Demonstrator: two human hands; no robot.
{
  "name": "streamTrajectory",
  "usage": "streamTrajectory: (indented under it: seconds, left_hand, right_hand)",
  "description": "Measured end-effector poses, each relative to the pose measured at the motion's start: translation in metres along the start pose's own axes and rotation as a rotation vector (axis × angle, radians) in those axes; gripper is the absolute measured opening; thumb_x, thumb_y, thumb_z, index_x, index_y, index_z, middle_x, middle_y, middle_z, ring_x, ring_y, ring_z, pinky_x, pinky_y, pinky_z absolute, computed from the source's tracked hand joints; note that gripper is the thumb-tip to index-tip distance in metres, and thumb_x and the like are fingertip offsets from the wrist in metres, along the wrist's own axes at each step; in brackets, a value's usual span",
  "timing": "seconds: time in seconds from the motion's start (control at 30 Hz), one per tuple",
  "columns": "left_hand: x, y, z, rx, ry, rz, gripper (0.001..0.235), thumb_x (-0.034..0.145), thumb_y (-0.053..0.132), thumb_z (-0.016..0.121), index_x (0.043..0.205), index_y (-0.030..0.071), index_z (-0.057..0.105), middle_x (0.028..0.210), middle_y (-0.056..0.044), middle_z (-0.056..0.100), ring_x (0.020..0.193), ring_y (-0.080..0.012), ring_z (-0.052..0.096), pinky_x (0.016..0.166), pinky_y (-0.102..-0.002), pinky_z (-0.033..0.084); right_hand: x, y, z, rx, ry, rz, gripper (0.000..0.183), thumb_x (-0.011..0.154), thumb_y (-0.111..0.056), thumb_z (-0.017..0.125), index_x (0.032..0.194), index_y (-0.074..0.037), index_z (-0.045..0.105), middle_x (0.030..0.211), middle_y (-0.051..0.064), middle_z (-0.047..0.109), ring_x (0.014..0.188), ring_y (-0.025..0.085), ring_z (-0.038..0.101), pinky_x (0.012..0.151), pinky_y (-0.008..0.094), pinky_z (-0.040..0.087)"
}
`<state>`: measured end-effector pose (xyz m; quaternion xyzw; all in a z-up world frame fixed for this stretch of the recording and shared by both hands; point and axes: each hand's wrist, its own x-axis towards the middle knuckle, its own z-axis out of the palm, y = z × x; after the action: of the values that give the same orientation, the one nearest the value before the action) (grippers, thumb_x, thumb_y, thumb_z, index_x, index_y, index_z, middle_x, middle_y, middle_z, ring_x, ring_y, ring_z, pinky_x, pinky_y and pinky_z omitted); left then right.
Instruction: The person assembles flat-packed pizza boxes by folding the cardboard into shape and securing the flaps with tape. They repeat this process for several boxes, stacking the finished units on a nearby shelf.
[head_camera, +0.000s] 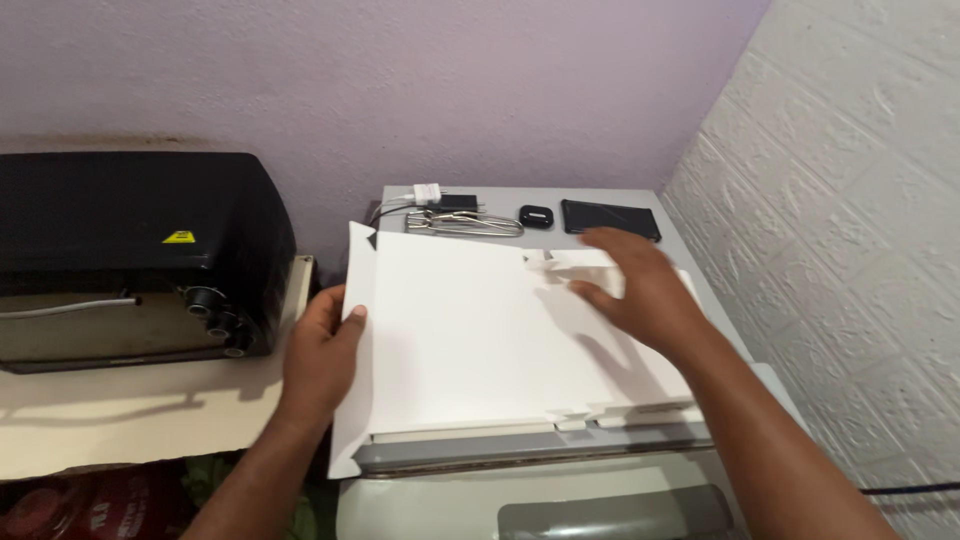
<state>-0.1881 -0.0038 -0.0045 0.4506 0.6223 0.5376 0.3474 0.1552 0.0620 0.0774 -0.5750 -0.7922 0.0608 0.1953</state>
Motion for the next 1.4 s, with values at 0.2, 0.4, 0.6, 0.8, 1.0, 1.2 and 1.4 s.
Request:
streamTrajectory:
  seconds: [0.2, 0.4, 0.6, 0.8, 1.0, 1.2, 1.4]
  left_hand:
    - [-0.002, 0.0, 0.0, -0.181, -0.096, 0.008, 0.028, 0.102, 0.015, 0.054, 0.127, 0.005, 0.06, 0.11, -0.006, 0.074, 0.096, -0.011, 0.067, 0.086, -0.027, 0.054]
    - [0.003, -0.01, -0.006, 0.013, -0.051, 0.057, 0.04, 0.096, 0.018, 0.061, 0.133, 0.003, 0.055, 0.116, -0.013, 0.07, 0.103, -0.0199, 0.065, 0.09, -0.037, 0.053]
    - [0.043, 0.02, -0.004, 0.677, -0.052, 0.715, 0.064, 0.086, 0.02, 0.076, 0.14, 0.001, 0.048, 0.139, -0.021, 0.056, 0.13, -0.0366, 0.05, 0.103, -0.051, 0.044]
    - [0.113, 0.052, 0.042, 1.045, -0.616, 0.515, 0.045, 0.087, 0.02, 0.076, 0.129, 0.009, 0.064, 0.13, -0.012, 0.066, 0.125, -0.0296, 0.058, 0.104, -0.051, 0.044]
    - [0.119, 0.023, 0.056, 1.024, -0.595, 0.614, 0.022, 0.09, -0.001, 0.066, 0.106, 0.01, 0.077, 0.111, -0.014, 0.073, 0.106, -0.0306, 0.069, 0.092, -0.043, 0.056]
    - [0.082, 0.0, 0.052, 1.021, -0.565, 1.025, 0.01, 0.082, 0.003, 0.066, 0.084, -0.001, 0.075, 0.096, -0.017, 0.069, 0.097, -0.0323, 0.065, 0.078, -0.042, 0.059]
    - [0.063, -0.009, 0.043, 1.048, -0.574, 0.989, 0.017, 0.081, 0.004, 0.065, 0.087, -0.008, 0.074, 0.106, -0.023, 0.063, 0.098, -0.033, 0.063, 0.076, -0.037, 0.061]
  right_hand:
    - [0.081, -0.037, 0.032, 0.065, -0.364, -0.259, 0.084, 0.083, -0.042, 0.081, 0.151, -0.012, 0.042, 0.152, 0.018, 0.046, 0.138, 0.036, 0.044, 0.11, 0.048, 0.039]
    - [0.125, -0.053, 0.05, -0.04, -0.584, -0.026, 0.059, 0.079, -0.029, 0.085, 0.133, -0.012, 0.067, 0.121, 0.012, 0.075, 0.112, 0.027, 0.072, 0.099, 0.039, 0.054]
    - [0.12, -0.065, 0.064, -0.118, -0.606, -0.036, 0.045, 0.077, -0.02, 0.087, 0.117, -0.012, 0.069, 0.107, 0.007, 0.075, 0.101, 0.024, 0.07, 0.086, 0.039, 0.053]
    - [0.107, -0.069, 0.067, -0.12, -0.446, -0.091, 0.034, 0.075, -0.014, 0.086, 0.107, -0.007, 0.074, 0.105, 0.011, 0.077, 0.097, 0.024, 0.072, 0.085, 0.04, 0.055]
    - [0.072, -0.071, 0.102, -0.408, -0.102, -0.26, 0.021, 0.083, -0.003, 0.072, 0.1, -0.014, 0.079, 0.094, 0.011, 0.075, 0.085, 0.028, 0.069, 0.083, 0.044, 0.054]
    - [0.028, -0.078, 0.127, -0.567, 0.015, -0.356, 0.026, 0.088, -0.006, 0.06, 0.111, 0.0, 0.072, 0.092, 0.015, 0.072, 0.087, 0.03, 0.069, 0.076, 0.044, 0.057]
    - [0.015, -0.096, 0.134, -0.573, -0.156, -0.115, 0.045, 0.102, -0.012, 0.046, 0.146, -0.005, 0.055, 0.136, 0.033, 0.059, 0.101, 0.037, 0.071, 0.075, 0.045, 0.061]
